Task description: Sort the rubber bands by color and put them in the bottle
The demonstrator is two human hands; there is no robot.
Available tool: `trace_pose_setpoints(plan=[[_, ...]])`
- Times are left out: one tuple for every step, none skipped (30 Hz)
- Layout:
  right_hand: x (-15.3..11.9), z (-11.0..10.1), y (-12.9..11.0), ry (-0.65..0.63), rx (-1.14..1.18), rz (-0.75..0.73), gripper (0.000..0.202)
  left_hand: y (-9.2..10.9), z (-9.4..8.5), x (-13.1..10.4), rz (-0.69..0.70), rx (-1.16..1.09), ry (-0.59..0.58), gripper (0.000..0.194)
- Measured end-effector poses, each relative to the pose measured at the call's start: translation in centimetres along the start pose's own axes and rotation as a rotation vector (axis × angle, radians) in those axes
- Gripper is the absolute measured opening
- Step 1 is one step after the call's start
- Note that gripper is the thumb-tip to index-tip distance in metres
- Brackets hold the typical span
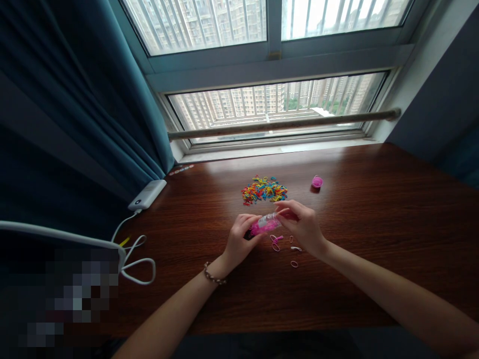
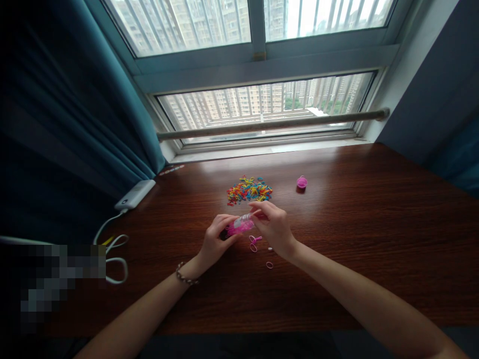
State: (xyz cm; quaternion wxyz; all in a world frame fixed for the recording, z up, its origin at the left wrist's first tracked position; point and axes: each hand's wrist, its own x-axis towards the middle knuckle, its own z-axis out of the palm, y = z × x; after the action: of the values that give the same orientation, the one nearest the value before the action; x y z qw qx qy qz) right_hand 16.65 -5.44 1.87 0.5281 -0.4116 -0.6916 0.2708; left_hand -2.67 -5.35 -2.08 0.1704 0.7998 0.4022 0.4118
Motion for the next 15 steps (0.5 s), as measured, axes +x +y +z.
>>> trace_pose_setpoints(plan=[[0.0,-0.06,-0.06,-0.005,-0.007,-0.002,0.028,-0.03,0.01,-0.01,0.004,0.0,0.002,0.036],[0.01,-0.12,-0.12,-0.01,-0.02,-0.007,0.029,-0.05,0.01,-0.02,0.008,0.0,0.003,0.036],[0.04,-0.17,-0.19,-0.014,-0.039,-0.014,0.031,-0.07,0.02,-0.04,0.011,0.0,0.004,0.036],[0.07,-0.22,-0.25,-0.016,-0.06,-0.022,0.032,-0.09,0.02,-0.05,0.013,0.0,0.005,0.036],[0.11,-0.26,-0.3,-0.018,-0.082,-0.03,0.033,-0.1,0.02,-0.06,0.014,0.001,0.005,0.036],[0.16,-0.28,-0.33,-0.018,-0.101,-0.035,0.034,-0.09,0.0,-0.06,0.013,0.001,0.004,0.036],[0.2,-0.29,-0.35,-0.017,-0.108,-0.039,0.034,-0.07,-0.02,-0.05,0.01,0.0,0.003,0.036],[0.24,-0.29,-0.35,-0.015,-0.102,-0.038,0.033,-0.03,-0.05,-0.04,0.005,-0.002,0.001,0.036],[0.28,-0.27,-0.35,-0.017,-0.086,-0.034,0.033,0.02,-0.08,-0.02,-0.003,-0.005,-0.001,0.036],[0.3,-0.26,-0.34,-0.019,-0.062,-0.029,0.034,0.08,-0.11,0.0,-0.014,-0.01,-0.002,0.035],[0.31,-0.24,-0.35,-0.021,-0.035,-0.022,0.034,0.14,-0.14,0.02,-0.027,-0.015,-0.002,0.035],[0.32,-0.22,-0.4,-0.021,-0.008,-0.015,0.034,0.2,-0.15,0.04,-0.042,-0.02,0.001,0.034],[0.32,-0.21,-0.47,-0.019,0.014,-0.008,0.034,0.24,-0.14,0.04,-0.056,-0.026,0.006,0.033],[0.33,-0.21,-0.59,-0.015,0.032,-0.004,0.033,0.26,-0.12,0.03,-0.069,-0.034,0.011,0.032],[0.34,-0.23,-0.75,-0.008,0.049,-0.005,0.031,0.24,-0.07,0.01,-0.082,-0.044,0.017,0.032]])
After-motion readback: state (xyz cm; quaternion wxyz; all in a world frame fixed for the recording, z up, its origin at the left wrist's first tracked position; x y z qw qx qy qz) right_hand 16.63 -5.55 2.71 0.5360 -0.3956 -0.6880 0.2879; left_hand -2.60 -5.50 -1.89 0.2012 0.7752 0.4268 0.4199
